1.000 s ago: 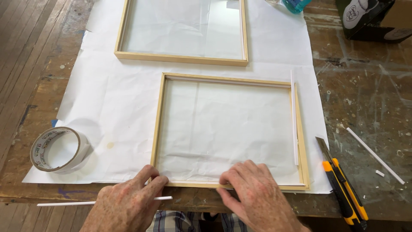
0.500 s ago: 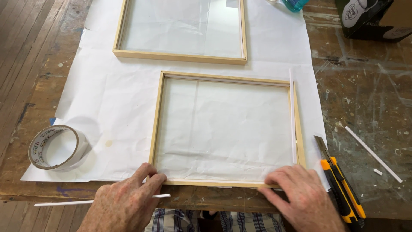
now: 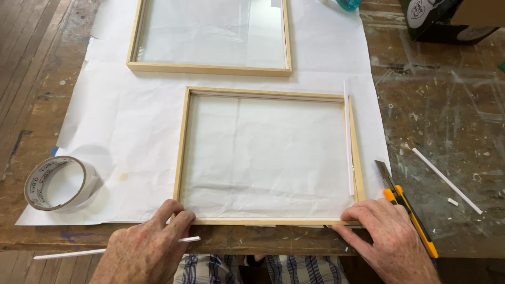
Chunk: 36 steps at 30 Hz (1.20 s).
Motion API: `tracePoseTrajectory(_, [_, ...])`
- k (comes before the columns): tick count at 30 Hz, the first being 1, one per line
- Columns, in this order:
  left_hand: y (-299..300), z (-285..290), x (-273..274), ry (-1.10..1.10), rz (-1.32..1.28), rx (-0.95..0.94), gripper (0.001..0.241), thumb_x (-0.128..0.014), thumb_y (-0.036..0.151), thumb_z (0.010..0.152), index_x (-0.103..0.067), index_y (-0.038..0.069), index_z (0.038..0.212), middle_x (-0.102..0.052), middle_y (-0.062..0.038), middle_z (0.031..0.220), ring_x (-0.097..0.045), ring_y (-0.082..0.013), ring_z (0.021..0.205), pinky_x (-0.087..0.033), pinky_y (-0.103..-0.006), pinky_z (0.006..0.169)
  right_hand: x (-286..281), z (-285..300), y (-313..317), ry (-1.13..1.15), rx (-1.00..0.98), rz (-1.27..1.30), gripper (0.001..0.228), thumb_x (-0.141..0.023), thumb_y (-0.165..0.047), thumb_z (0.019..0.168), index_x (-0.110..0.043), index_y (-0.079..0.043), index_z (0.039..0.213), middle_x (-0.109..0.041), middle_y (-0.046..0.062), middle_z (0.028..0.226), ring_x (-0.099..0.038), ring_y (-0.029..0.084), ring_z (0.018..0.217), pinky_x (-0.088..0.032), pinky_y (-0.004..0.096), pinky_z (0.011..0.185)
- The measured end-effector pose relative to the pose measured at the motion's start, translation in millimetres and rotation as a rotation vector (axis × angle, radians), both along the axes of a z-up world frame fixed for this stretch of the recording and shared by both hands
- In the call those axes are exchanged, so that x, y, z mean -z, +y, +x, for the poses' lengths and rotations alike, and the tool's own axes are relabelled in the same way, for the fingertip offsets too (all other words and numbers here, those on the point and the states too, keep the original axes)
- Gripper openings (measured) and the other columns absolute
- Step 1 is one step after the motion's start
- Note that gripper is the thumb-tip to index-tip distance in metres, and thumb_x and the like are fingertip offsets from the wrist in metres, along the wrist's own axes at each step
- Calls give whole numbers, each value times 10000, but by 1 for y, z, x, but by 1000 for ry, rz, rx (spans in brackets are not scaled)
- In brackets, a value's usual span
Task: Applying thin white spacers to the inner edges of a wooden picture frame using a utility knife.
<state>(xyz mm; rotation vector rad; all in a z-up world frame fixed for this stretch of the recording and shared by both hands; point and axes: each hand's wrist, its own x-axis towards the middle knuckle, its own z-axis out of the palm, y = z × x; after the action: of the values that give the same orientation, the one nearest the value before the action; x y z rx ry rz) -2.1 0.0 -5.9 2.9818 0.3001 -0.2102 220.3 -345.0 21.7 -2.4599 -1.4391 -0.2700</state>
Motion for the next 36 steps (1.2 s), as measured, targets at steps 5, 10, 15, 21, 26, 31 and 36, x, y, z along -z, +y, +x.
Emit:
tracePoseTrajectory(5, [-1,-2,4,-44,7,-1,409,-623,218,796,-518,335,1174,-527,130,1167,-697,-259,576,-553,-505,298,3,0,-1,-33,8,20,200,-759,-332,882,-633,-180,918,-672,-70,914,-618,161,808,-445,334,750])
tracePoseTrajectory(10, [-2,-3,6,-43,11,-36,438,-621,187,783,-522,357,1174,-532,154,1178,-694,-285,553,-542,-519,296,-6,-1,4,16,8,121,172,-812,-294,833,-679,-184,835,-676,-76,813,-606,150,724,-471,320,757])
tracePoseTrajectory(15, [1,-6,3,12,-48,-105,362,-642,432,854,-541,410,1201,-553,219,1196,-736,-253,639,-604,-519,411,-3,0,0,-58,-2,160,174,-837,-285,819,-696,-183,831,-680,-64,810,-615,149,718,-461,312,729])
tracePoseTrajectory(21, [1,-12,2,-30,-47,-150,495,-705,491,780,-556,457,1250,-554,246,1230,-768,-249,591,-617,-484,382,-14,9,-7,86,41,164,148,-848,-256,777,-746,-180,853,-739,-57,842,-682,101,786,-504,293,796])
tracePoseTrajectory(26, [-7,11,-45,-40,-158,-118,304,-682,532,855,-583,369,1092,-568,129,1004,-725,-165,675,-658,-419,462,-27,11,5,117,119,216,95,-808,-171,827,-717,-144,816,-726,-58,811,-651,104,739,-486,281,807])
tracePoseTrajectory(31, [-12,53,-67,-234,-59,710,182,-618,265,934,-521,111,942,-535,-66,874,-482,-258,720,-389,-429,702,-26,10,10,113,143,235,80,-817,-163,820,-738,-167,829,-745,-66,846,-683,100,801,-513,272,847])
tracePoseTrajectory(36, [5,75,-45,-324,-31,814,112,-618,143,945,-623,91,1044,-596,-127,1060,-568,-304,1019,-331,-621,1144,-28,11,10,138,159,241,66,-814,-159,818,-749,-155,828,-756,-58,840,-695,96,805,-535,281,865])
